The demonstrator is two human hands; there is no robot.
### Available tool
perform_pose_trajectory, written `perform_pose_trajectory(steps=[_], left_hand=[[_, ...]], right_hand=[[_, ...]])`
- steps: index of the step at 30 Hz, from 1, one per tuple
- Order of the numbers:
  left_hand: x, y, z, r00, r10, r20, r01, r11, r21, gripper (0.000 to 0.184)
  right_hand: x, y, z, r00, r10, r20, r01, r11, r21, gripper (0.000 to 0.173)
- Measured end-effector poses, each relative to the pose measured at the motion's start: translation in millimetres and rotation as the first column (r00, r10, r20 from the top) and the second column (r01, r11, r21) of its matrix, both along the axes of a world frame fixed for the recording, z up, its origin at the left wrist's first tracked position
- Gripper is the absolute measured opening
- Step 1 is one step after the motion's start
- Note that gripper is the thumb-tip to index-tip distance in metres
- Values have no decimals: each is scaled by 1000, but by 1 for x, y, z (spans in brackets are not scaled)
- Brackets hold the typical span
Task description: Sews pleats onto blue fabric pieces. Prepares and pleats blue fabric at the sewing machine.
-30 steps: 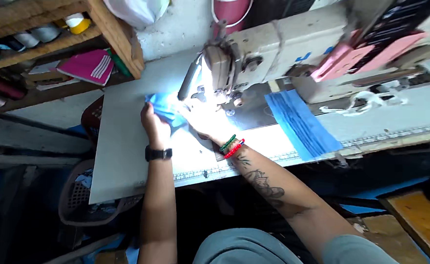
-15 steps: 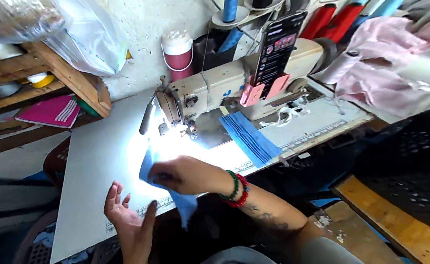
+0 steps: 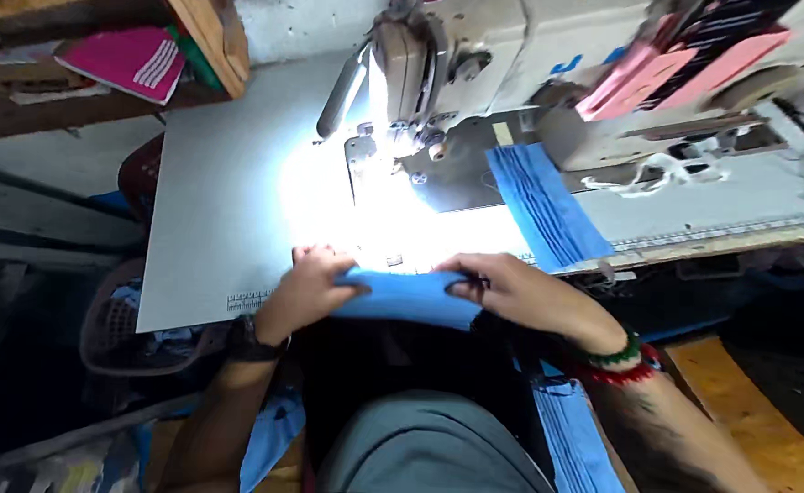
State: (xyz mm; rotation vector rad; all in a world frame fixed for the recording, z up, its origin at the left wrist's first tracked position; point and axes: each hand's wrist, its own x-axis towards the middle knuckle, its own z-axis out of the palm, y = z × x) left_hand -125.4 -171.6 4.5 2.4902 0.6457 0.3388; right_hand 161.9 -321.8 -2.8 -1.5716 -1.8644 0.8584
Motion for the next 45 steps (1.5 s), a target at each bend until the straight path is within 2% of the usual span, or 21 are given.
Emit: perform_pose_trajectory(steps=[2,4,7,9,10,12,14,17,29,37,45], left_hand=[[10,25,-11,996,94,-3,-93,992,90,22],[18,45,-16,986,166,-7,-164,981,102,32],[21,54,-14,961,274,16,-274,955,111,49],[12,48,-13,959,265,102,-279,944,177,44],[4,44,-13,967,219,129,-241,951,195,32],[-12,36,-17,984,120,130,-143,972,187,15],[-26,24,-23,994,59,94,-74,985,159,15],[-41,6,-26,995,50,82,-60,990,128,14],[-54,-14,-24,992,117,56,-125,976,179,24],[-55,-22,-32,987,128,94,-145,967,210,22],[-54,-22,-31,986,134,96,-152,965,215,23]], right_hand=[[3,25,-10,995,-86,43,83,995,57,21],[2,45,-12,979,-166,121,150,980,133,22],[-2,54,-9,901,-283,327,203,945,257,46],[-4,48,-4,846,-348,405,210,914,346,53],[-3,41,-3,844,-349,408,193,907,375,48],[-2,24,-8,876,-304,374,151,910,385,30],[-2,7,-19,912,-236,336,120,936,332,23],[-7,-13,-32,935,-198,295,121,958,261,24],[-5,-21,-35,918,-251,307,139,928,345,28],[6,-32,-38,955,-257,146,191,913,361,22],[6,-31,-39,953,-283,108,213,880,425,20]])
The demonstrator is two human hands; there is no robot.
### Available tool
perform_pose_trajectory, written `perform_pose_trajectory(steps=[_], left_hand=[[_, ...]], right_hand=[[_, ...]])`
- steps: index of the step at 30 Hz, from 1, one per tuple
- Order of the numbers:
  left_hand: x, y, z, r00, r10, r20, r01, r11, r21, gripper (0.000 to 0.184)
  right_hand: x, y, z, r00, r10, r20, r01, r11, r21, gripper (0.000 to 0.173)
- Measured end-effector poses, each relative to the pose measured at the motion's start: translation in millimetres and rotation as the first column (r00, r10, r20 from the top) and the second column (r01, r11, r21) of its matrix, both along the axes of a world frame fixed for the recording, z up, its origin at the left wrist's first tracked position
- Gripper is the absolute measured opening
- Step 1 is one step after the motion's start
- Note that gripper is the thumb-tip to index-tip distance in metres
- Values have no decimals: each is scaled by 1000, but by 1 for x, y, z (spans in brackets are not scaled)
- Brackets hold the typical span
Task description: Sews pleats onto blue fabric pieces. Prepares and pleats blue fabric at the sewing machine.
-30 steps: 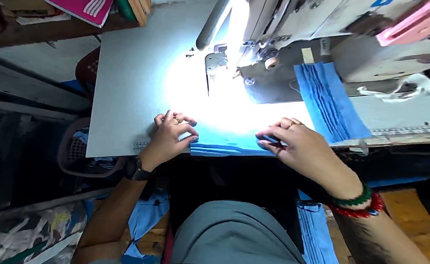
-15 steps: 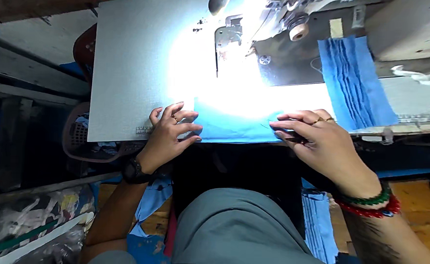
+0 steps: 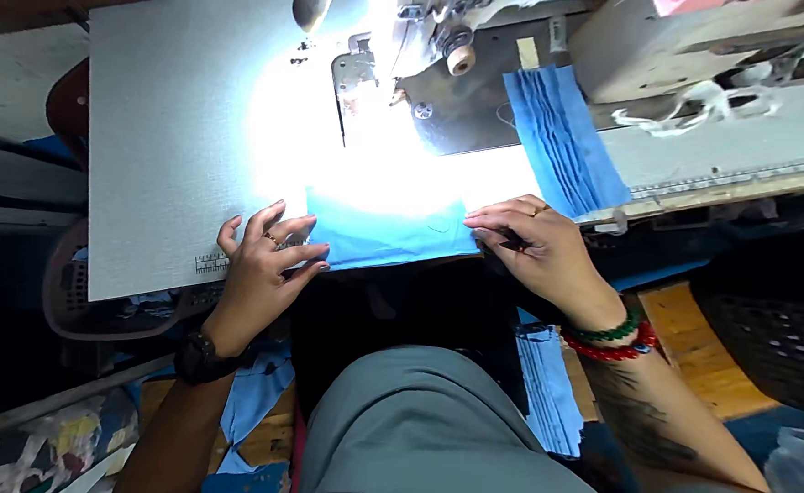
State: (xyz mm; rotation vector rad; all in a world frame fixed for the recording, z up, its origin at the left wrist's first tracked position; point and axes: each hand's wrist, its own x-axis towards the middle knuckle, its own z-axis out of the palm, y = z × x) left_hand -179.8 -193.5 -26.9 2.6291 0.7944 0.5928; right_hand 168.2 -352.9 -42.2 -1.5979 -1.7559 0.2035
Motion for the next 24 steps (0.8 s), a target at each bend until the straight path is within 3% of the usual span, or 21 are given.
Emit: perform_pose_trajectory(steps=[10,13,16,20,24], left_hand=[[2,-6,6,999,-40,-13,41,995,86,20],[0,10,28,998,-31,46,35,994,-108,16],[18,49,53,993,0,119,48,915,-400,12],[92,110,51,976,-127,179,206,814,-543,17],[151,149,47,952,-302,-50,238,833,-500,15]], right_hand=[[-10,-10,-1,977,45,210,-54,998,36,17],[-36,-27,5,985,170,-32,-171,985,-18,16],[-61,-29,12,944,255,-208,-269,962,-39,28],[-77,-6,9,995,99,0,-98,983,-154,52],[-78,13,10,982,-13,191,48,983,-178,49]])
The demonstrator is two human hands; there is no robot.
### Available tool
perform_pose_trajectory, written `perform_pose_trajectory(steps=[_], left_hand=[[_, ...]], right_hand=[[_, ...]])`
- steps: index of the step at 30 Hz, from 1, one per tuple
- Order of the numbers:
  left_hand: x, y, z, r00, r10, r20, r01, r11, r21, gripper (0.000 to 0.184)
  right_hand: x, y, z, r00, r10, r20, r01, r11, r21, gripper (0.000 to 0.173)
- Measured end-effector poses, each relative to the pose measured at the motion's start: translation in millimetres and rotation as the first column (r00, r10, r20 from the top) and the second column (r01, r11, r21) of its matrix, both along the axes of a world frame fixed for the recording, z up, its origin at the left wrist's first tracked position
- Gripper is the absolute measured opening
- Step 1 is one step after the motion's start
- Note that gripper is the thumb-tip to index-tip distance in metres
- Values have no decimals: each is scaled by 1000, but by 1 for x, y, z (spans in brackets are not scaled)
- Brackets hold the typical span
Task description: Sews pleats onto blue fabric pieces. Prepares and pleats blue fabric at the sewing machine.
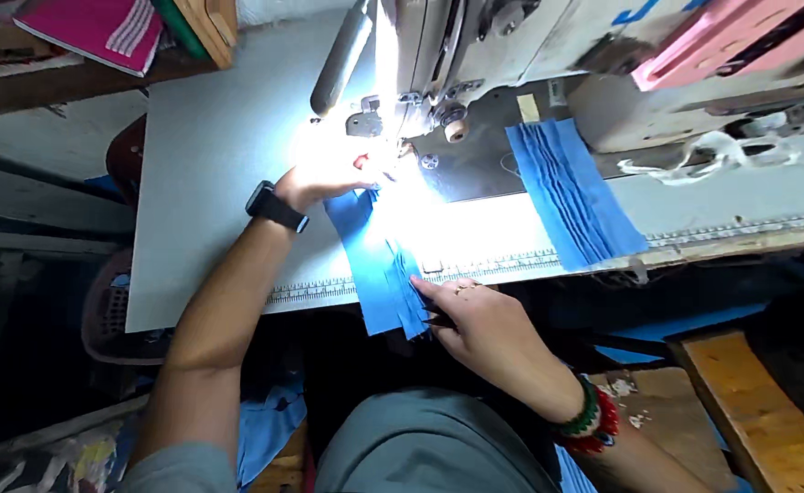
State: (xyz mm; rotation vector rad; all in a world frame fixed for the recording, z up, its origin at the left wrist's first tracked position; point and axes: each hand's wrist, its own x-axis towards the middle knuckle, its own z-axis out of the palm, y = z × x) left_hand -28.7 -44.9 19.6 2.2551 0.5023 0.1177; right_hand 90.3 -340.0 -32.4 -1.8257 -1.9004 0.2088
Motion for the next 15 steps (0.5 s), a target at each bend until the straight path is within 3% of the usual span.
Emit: perform_pose_trajectory(steps=[3,9,13,15], left_hand=[[13,4,7,992,-30,-121,33,999,20,8],[11,8,1,992,-38,-119,34,999,-41,6],[15,12,-1,990,-74,-121,73,997,-18,12],[14,8,-4,995,-60,-79,61,998,9,17]], right_hand=[[11,12,2,998,42,37,-44,998,38,33],[26,31,3,985,170,38,-170,985,13,23],[34,40,7,972,227,65,-223,973,-58,58],[37,44,8,964,256,76,-249,964,-89,63]])
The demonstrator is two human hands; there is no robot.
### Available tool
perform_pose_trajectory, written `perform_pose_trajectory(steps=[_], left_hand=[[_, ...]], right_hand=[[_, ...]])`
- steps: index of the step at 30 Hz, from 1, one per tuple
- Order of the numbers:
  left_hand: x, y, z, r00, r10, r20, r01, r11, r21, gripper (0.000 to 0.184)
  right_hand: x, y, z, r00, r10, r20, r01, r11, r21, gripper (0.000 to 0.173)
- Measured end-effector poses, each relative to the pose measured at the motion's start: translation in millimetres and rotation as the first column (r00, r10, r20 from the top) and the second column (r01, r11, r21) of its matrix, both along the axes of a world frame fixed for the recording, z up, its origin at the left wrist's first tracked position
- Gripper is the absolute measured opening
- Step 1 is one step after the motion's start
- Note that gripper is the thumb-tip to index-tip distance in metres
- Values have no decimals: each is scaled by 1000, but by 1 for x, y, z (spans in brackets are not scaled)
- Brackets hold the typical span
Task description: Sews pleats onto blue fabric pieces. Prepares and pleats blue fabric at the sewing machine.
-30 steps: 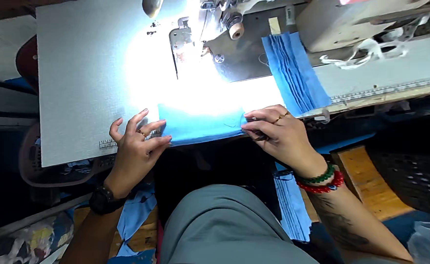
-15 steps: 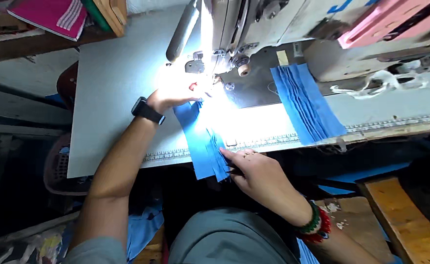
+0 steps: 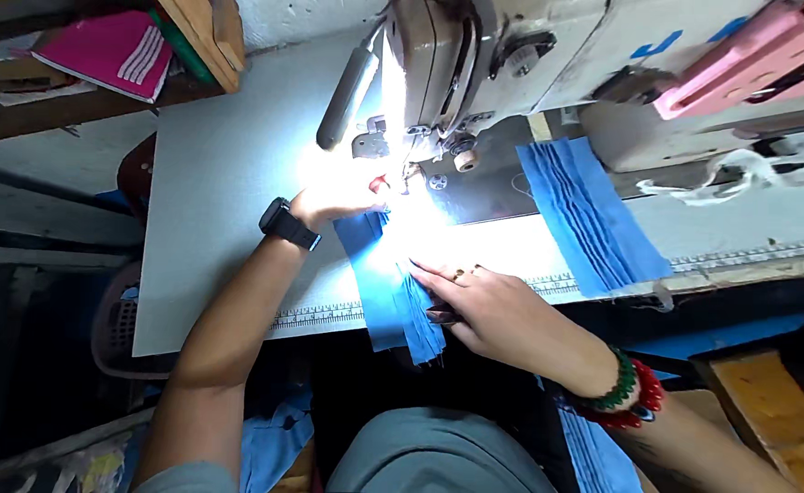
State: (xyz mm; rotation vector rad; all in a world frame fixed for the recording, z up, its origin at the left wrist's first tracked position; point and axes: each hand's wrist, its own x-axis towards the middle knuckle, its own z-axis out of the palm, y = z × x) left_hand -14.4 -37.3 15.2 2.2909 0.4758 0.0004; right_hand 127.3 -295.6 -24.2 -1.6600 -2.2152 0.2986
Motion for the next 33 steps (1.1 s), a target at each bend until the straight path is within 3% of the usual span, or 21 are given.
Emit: perform_pose_trajectory(steps=[2,4,6,9,16,28,33], left_hand=[[-5,-22,-2,994,64,93,-80,979,190,19],[-16,-60,-6,972,72,222,-170,869,464,16],[-30,-98,-11,979,34,201,-143,817,559,18],[-48,-111,-31,981,-21,195,-97,810,578,28],[-54,-72,-41,990,44,135,-114,814,569,53],[-32,-51,-34,999,-11,41,-18,755,655,58],[-26,-48,-34,992,-30,121,-57,754,655,53]], right_hand=[[1,3,3,1000,9,11,-9,1000,-10,61],[1,4,6,1000,9,18,-8,1000,-21,54],[1,4,4,1000,7,22,-8,1000,7,44],[2,3,1,1000,8,28,-8,1000,28,49],[0,3,2,999,2,36,-2,1000,5,55],[-1,7,6,996,-63,64,61,998,32,52],[2,12,7,995,-74,72,71,997,36,49]])
